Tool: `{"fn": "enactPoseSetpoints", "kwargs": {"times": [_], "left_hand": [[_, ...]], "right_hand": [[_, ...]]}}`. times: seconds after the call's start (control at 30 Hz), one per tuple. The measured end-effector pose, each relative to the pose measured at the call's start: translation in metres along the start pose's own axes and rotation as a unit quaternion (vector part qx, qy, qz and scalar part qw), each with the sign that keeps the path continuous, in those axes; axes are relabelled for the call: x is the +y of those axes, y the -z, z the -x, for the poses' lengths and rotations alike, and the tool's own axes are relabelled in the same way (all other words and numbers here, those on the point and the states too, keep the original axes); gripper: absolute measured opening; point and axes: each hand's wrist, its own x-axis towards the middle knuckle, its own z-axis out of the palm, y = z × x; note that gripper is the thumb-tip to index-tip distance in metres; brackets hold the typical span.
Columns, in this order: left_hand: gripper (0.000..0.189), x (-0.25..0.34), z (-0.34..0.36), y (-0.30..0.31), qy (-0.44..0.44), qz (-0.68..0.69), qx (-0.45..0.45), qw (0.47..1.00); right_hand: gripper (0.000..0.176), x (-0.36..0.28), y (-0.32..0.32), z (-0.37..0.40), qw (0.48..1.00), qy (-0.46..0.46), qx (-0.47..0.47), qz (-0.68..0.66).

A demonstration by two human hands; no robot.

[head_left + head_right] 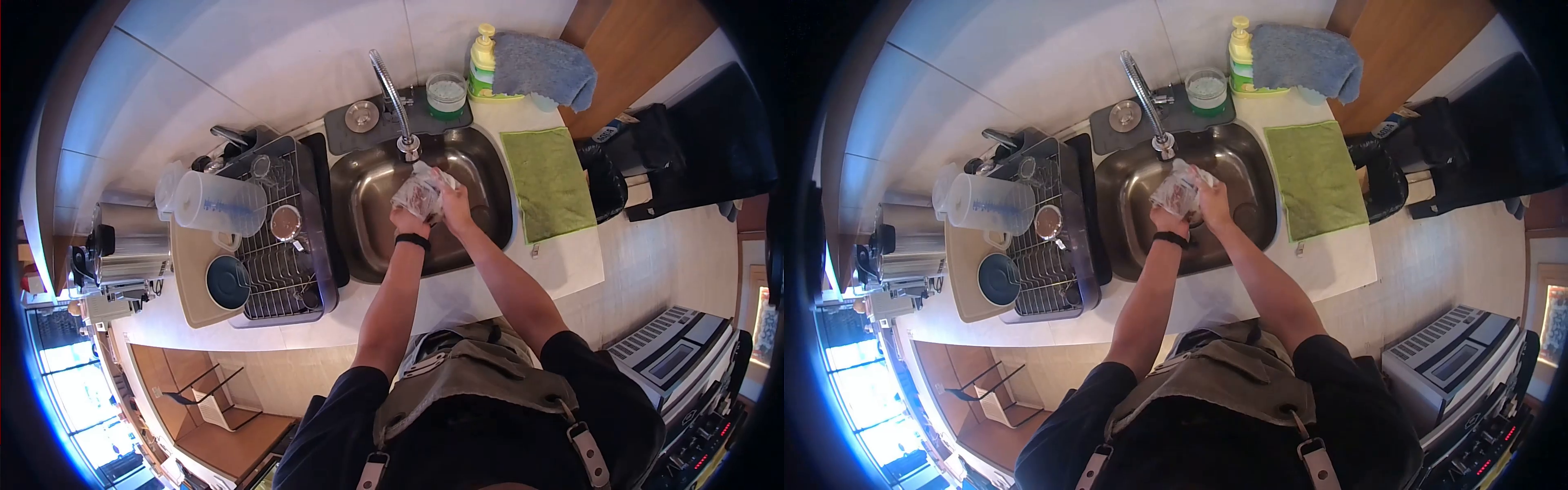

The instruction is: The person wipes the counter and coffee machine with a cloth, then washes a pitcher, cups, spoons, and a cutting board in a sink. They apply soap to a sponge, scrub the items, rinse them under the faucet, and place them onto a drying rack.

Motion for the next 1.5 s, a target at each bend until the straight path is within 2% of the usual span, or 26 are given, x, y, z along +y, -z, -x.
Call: {"fn": "enactPoseSetpoints", "kwargs": {"times": [0.07, 0.1, 0.17, 0.27, 0.3, 0.4, 0.43, 0.53, 0.57, 0.6, 0.67, 0.77, 0.87, 0.9, 0.93, 1.0, 1.03, 1.1, 1.17, 1.2, 1.23, 1.3, 1.37, 1.5], "left_hand": [[0.048, -0.007, 0.004, 0.011, 0.017, 0.007, -0.02, 1.0], [0.051, -0.011, 0.007, 0.016, 0.029, -0.005, -0.038, 0.999], [0.047, -0.015, 0.009, 0.025, 0.046, -0.004, -0.063, 0.997], [0.038, -0.024, -0.007, 0.042, 0.046, -0.043, -0.154, 0.986], [0.035, -0.021, -0.005, 0.039, 0.043, -0.061, -0.191, 0.979], [0.039, -0.007, 0.001, 0.027, 0.114, -0.053, -0.277, 0.952], [0.046, -0.01, -0.004, 0.026, 0.082, -0.083, -0.257, 0.959], [0.045, -0.022, 0.003, 0.01, -0.034, -0.059, -0.18, 0.981], [0.041, -0.023, 0.007, 0.001, -0.116, -0.079, -0.152, 0.978], [0.041, -0.019, 0.003, 0.002, -0.18, -0.165, -0.157, 0.957], [0.04, -0.015, -0.011, 0.006, -0.296, -0.33, -0.161, 0.882], [0.039, -0.013, -0.028, 0.019, -0.316, -0.35, -0.149, 0.869], [0.039, 0.005, -0.033, 0.027, -0.357, -0.477, -0.1, 0.797], [0.042, 0.018, -0.017, 0.016, -0.334, -0.517, -0.057, 0.786], [0.042, 0.022, -0.023, 0.02, -0.323, -0.554, -0.031, 0.767], [0.042, 0.028, -0.038, 0.032, -0.298, -0.623, 0.018, 0.723], [0.04, 0.029, -0.05, 0.04, -0.275, -0.637, 0.049, 0.718], [0.037, 0.031, -0.075, 0.06, -0.229, -0.662, 0.112, 0.705], [0.035, 0.035, -0.089, 0.073, -0.111, -0.471, 0.116, 0.868], [0.035, 0.037, -0.095, 0.081, -0.05, -0.362, 0.128, 0.922], [0.036, 0.04, -0.104, 0.089, -0.02, -0.292, 0.143, 0.946], [0.038, 0.044, -0.121, 0.106, -0.014, -0.228, 0.169, 0.959], [0.041, 0.045, -0.134, 0.12, -0.037, -0.228, 0.188, 0.955], [0.049, 0.037, -0.152, 0.146, -0.087, -0.317, 0.209, 0.921]], "right_hand": [[0.033, 0.005, 0.005, 0.004, 1.0, 0.007, 0.014, -0.013], [0.033, 0.007, 0.011, 0.002, 1.0, 0.005, 0.016, 0.022], [0.032, 0.009, 0.026, -0.004, 0.996, 0.0, 0.02, 0.093], [0.027, -0.002, 0.029, -0.007, 0.997, 0.01, -0.005, 0.079], [0.032, -0.002, 0.03, -0.008, 1.0, 0.02, -0.017, 0.018], [0.04, -0.005, 0.031, -0.017, 0.977, -0.093, -0.071, -0.18], [0.047, -0.003, 0.029, -0.019, 0.964, -0.124, -0.093, -0.214], [0.054, 0.001, 0.018, -0.013, 0.92, -0.101, -0.192, -0.328], [0.059, 0.013, 0.022, -0.017, 0.907, -0.106, -0.215, -0.346], [0.059, 0.026, 0.022, -0.019, 0.914, -0.099, -0.179, -0.351], [0.061, 0.042, 0.023, -0.018, 0.924, -0.083, -0.101, -0.359], [0.063, 0.022, -0.008, 0.008, 0.939, -0.129, -0.024, -0.319], [0.062, 0.044, -0.006, 0.007, 0.958, -0.145, -0.044, -0.245], [0.051, 0.056, -0.002, -0.003, 0.973, -0.189, 0.033, -0.13], [0.047, 0.047, -0.008, 0.0, 0.98, -0.196, 0.021, -0.01], [0.041, 0.026, -0.013, 0.006, 0.952, -0.202, -0.001, 0.229], [0.038, 0.048, 0.002, -0.008, 0.966, -0.142, -0.013, 0.214], [0.039, 0.028, 0.0, -0.012, 0.976, -0.146, -0.031, 0.161], [0.04, 0.006, 0.0, -0.009, 0.981, -0.15, -0.04, 0.12], [0.04, -0.005, 0.006, -0.007, 0.982, -0.152, -0.04, 0.105], [0.04, -0.014, 0.012, -0.007, 0.983, -0.152, -0.041, 0.09], [0.041, -0.028, 0.027, 0.0, 0.983, -0.165, -0.028, 0.073], [0.041, -0.034, 0.047, 0.008, 0.983, -0.171, -0.017, 0.062], [0.04, -0.033, 0.07, 0.012, 0.983, -0.183, 0.006, 0.014]]}}
